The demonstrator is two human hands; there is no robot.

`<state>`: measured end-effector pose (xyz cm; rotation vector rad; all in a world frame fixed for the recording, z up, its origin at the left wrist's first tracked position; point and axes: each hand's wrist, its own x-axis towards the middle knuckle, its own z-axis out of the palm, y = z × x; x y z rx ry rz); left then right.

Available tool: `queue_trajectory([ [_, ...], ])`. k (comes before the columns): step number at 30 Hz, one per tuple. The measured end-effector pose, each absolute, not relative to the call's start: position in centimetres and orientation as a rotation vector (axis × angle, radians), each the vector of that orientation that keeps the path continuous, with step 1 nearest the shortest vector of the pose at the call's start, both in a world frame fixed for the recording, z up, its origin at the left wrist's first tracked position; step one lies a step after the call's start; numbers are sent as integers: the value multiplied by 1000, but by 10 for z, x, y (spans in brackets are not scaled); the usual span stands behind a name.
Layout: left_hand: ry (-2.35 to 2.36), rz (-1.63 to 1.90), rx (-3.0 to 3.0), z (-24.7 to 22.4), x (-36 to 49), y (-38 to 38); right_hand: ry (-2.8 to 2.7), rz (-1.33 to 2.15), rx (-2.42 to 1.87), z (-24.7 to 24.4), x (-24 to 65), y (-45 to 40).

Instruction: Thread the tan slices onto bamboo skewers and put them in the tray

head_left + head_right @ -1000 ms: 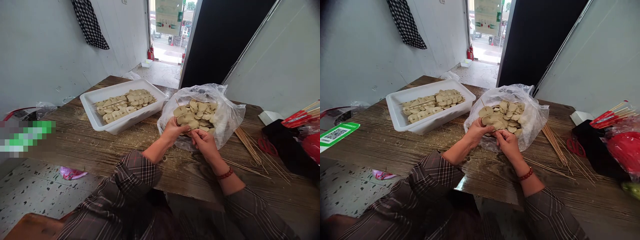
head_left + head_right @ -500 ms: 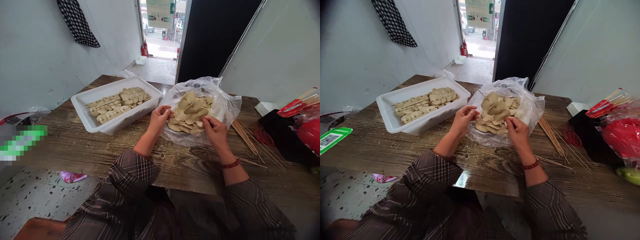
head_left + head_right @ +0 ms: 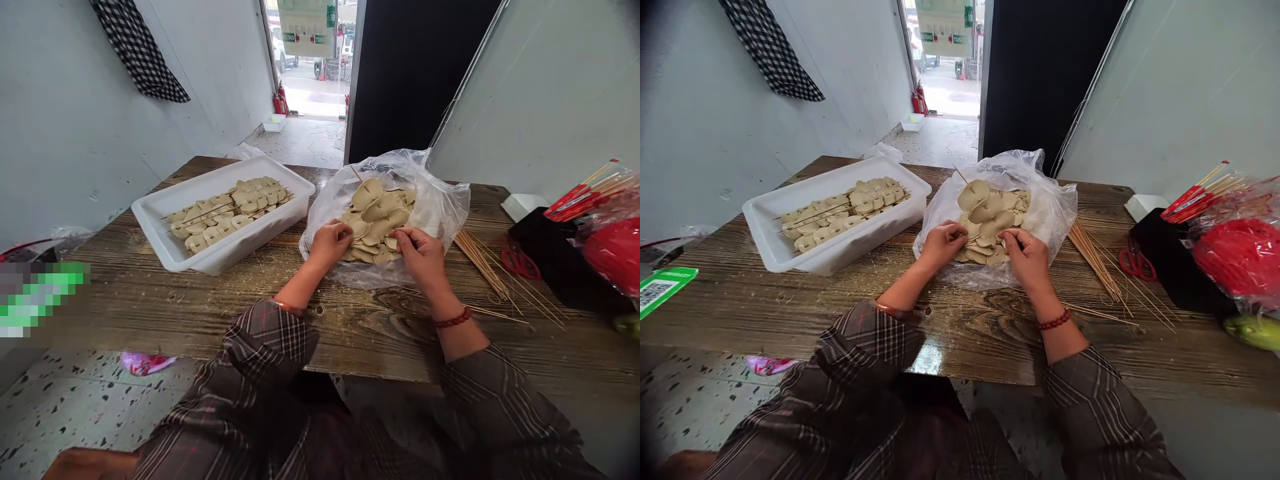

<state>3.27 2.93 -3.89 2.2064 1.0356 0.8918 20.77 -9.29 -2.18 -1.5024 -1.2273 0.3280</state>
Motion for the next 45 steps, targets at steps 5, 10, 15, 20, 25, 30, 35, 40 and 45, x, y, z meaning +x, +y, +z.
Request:
queue_trajectory([
  [5,1004,926,2203,-37,29,33,-1247,356,-1497,-21,205,-93],
  [10,849,826,2234,-37,20,36,-1262,365,-1494,-20,204,-94],
  [15,822,834,2357,-39,21,34,-1263,404,-1491,-24,204,-93],
  [20,853,920,2377,-39,26,28,-1254,447,-1471,-29,206,-92],
  [25,894,1110,1574,-34,20,32,-1207,482,-1435,-32,208,-91],
  [30,717,1166,865,-18,6,32,-1265,524,-1427,-29,204,-95],
  [35,663,1167,722,-8,-3,30,-1366,492,-1466,-23,202,-101],
  [40,617,1177,624,-6,-6,30,-1462,415,-1562,-24,212,-108],
  [45,614,1203,612,-6,-2,29,-1530,351,-1628,-25,220,-111],
])
